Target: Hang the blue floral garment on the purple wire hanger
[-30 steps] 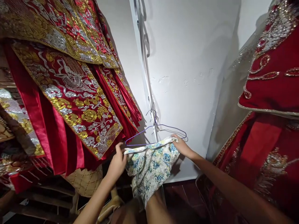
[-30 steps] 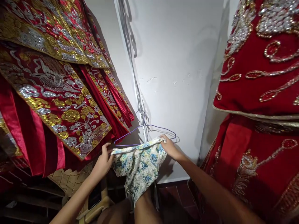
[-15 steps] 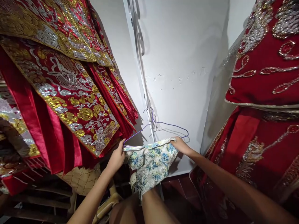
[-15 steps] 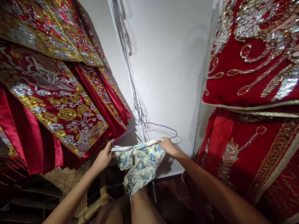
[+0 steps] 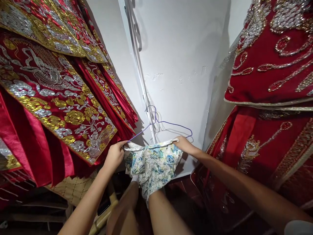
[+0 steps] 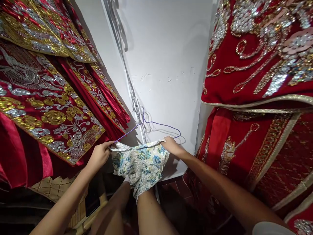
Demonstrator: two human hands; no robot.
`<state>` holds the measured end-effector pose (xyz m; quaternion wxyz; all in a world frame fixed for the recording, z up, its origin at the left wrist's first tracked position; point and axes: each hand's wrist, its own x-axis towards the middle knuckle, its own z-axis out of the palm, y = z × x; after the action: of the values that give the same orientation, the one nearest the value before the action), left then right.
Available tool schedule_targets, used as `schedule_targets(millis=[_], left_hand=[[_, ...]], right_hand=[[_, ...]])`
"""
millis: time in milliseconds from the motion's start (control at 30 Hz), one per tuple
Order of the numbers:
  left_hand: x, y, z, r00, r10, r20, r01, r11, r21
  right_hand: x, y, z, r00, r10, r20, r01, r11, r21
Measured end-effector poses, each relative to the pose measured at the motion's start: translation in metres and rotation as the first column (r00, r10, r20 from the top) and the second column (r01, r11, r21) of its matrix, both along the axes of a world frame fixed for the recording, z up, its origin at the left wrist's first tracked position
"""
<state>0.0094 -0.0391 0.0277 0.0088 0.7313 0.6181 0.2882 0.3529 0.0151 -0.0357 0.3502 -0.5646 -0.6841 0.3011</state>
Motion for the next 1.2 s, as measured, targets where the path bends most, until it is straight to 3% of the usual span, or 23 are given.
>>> schedule_targets(millis=[133, 300, 467, 667, 867, 1033, 1200], left_hand=[[-0.009, -0.007, 0.008, 0.989, 0.016, -0.149, -0.023, 0.999, -0.046], [-0.022, -0.026, -0.002, 0.963, 0.038, -0.267, -0.074, 0.989, -0.126], [-0.039, -0.034, -0.024, 0.985, -0.035, -0.171, 0.044, 0.998, 0.046], [-0.054, -0.035, -0.047, 0.981, -0.179, -0.069, 0.190, 0.952, 0.240], [-0.058, -0.017, -0.038, 0.969, -0.226, -0.100, 0.245, 0.934, 0.261], [-0.042, -0.010, -0.031, 0.974, -0.194, -0.117, 0.208, 0.970, 0.129], [-0.017, -0.021, -0.022, 0.974, -0.219, 0.049, 0.200, 0.947, 0.249]], right_hand=[[-0.010, -0.003, -0.004, 0.999, -0.027, 0.022, 0.028, 1.000, -0.011], [-0.018, -0.012, -0.007, 0.998, -0.009, 0.057, 0.010, 1.000, -0.022], [-0.019, -0.017, -0.011, 0.996, 0.000, 0.088, 0.002, 1.000, -0.027], [-0.027, -0.012, -0.011, 0.988, -0.032, 0.152, 0.034, 0.999, -0.012], [-0.029, -0.021, -0.010, 0.975, -0.095, 0.201, 0.094, 0.995, 0.016], [-0.027, -0.026, -0.018, 0.989, 0.087, -0.121, -0.085, 0.996, 0.028], [-0.030, -0.025, -0.024, 0.970, 0.126, -0.207, -0.122, 0.992, 0.030]])
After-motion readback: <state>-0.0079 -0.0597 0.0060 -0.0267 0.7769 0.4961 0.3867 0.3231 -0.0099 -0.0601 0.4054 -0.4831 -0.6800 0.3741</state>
